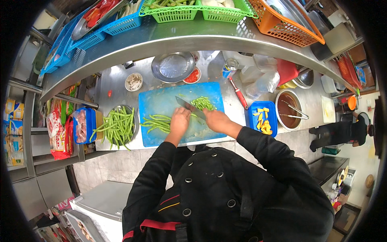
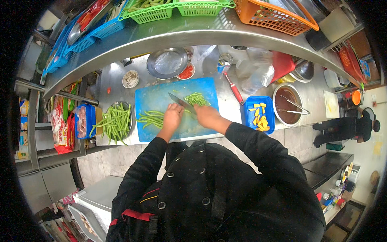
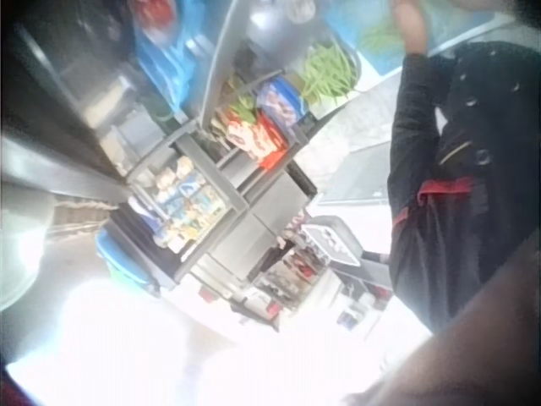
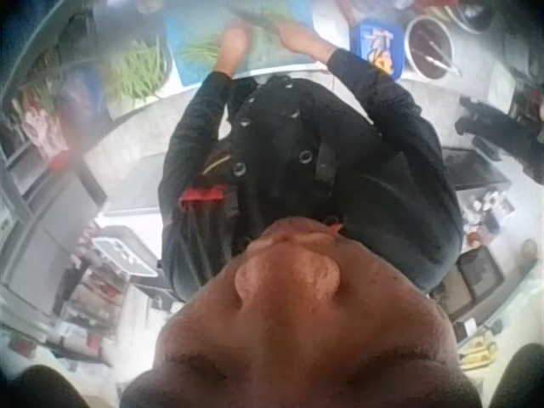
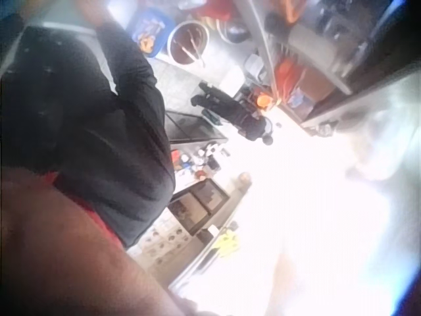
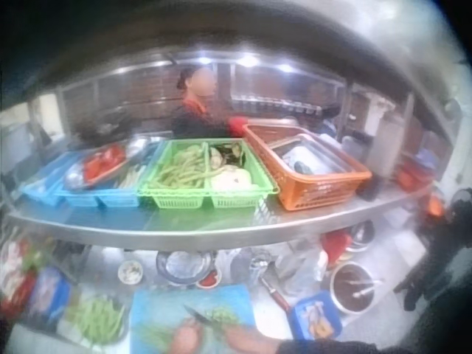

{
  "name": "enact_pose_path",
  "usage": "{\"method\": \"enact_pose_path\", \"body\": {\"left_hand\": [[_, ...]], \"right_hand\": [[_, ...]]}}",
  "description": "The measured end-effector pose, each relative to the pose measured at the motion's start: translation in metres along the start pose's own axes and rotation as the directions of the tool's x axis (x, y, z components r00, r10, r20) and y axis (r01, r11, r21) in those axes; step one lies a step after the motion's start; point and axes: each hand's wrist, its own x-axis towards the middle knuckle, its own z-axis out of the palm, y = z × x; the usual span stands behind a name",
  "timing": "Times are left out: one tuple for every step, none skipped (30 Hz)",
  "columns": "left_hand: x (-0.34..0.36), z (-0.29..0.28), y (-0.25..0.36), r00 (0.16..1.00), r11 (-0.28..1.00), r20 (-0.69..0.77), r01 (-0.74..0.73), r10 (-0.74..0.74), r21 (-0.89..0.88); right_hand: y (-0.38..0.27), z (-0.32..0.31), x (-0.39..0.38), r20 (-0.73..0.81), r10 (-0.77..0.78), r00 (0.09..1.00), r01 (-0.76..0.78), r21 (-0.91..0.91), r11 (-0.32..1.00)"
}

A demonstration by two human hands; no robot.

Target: The person chops green beans on a blue cutting board using a cleaver, occasionally gathering more beans from a pile on the counter.

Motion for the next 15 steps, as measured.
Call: {"method": "enact_pose_path", "body": {"left_hand": [[0.0, -0.001, 0.006, 1.0, 1.0, 0.002, 0.013, -0.013, -0.012], [-0.002, -0.001, 0.009, 1.0, 1.0, -0.018, 0.015, -0.015, -0.027], [-0.003, -0.002, 0.011, 0.999, 0.999, -0.039, 0.017, -0.019, -0.037], [-0.003, -0.003, 0.013, 0.998, 0.999, -0.059, 0.019, -0.021, -0.047], [0.0, -0.004, 0.013, 0.997, 0.998, -0.07, 0.008, -0.012, -0.059], [-0.004, -0.007, 0.013, 0.997, 0.998, -0.072, 0.01, -0.015, -0.067], [-0.004, -0.007, 0.012, 0.996, 0.997, -0.086, 0.006, -0.012, -0.079], [-0.005, -0.008, 0.012, 0.997, 0.997, -0.079, 0.006, -0.013, -0.079], [-0.004, -0.006, 0.011, 0.997, 0.996, -0.077, 0.004, -0.011, -0.086], [-0.005, -0.005, 0.01, 0.997, 0.996, -0.072, 0.001, -0.008, -0.091], [-0.007, -0.003, 0.009, 0.998, 0.996, -0.062, 0.0, -0.005, -0.087], [-0.005, -0.004, 0.008, 0.999, 0.997, -0.052, -0.008, 0.004, -0.077], [-0.002, -0.006, 0.007, 0.999, 0.998, -0.042, -0.017, 0.014, -0.068], [0.001, -0.007, 0.006, 0.998, 0.997, -0.064, 0.014, -0.018, -0.07], [0.002, -0.014, 0.009, 0.996, 0.996, -0.075, 0.048, -0.054, -0.075]], "right_hand": [[0.001, 0.003, -0.001, -0.002, 0.026, 1.0, -0.026, 0.002, 1.0], [0.003, 0.01, 0.004, -0.033, 0.004, 0.999, -0.004, 0.023, 1.0], [-0.002, 0.015, 0.01, -0.066, -0.022, 0.998, 0.025, 0.044, 0.999], [-0.003, 0.018, 0.015, -0.1, -0.047, 0.994, 0.054, 0.065, 0.996], [0.002, 0.016, 0.017, -0.072, -0.046, 0.996, 0.049, 0.038, 0.998], [-0.003, 0.006, 0.016, -0.031, -0.048, 0.998, 0.048, 0.018, 0.999], [-0.003, -0.004, 0.015, 0.003, -0.049, 0.999, 0.049, -0.012, 0.999], [-0.001, 0.0, 0.011, -0.016, -0.046, 0.999, 0.046, -0.007, 0.999], [0.004, 0.005, 0.005, -0.037, -0.04, 0.998, 0.04, -0.009, 0.999], [0.007, 0.012, -0.001, -0.058, -0.033, 0.998, 0.033, -0.005, 0.999], [0.007, 0.022, 0.0, -0.08, -0.022, 0.997, 0.025, 0.029, 0.999], [0.002, 0.03, 0.005, -0.108, -0.012, 0.994, 0.02, 0.068, 0.997], [0.0, 0.035, 0.01, -0.136, -0.001, 0.991, 0.015, 0.108, 0.994], [0.001, 0.037, 0.015, -0.159, -0.001, 0.987, 0.018, 0.105, 0.994], [0.001, 0.037, 0.018, -0.158, -0.01, 0.987, 0.029, 0.117, 0.993]]}}
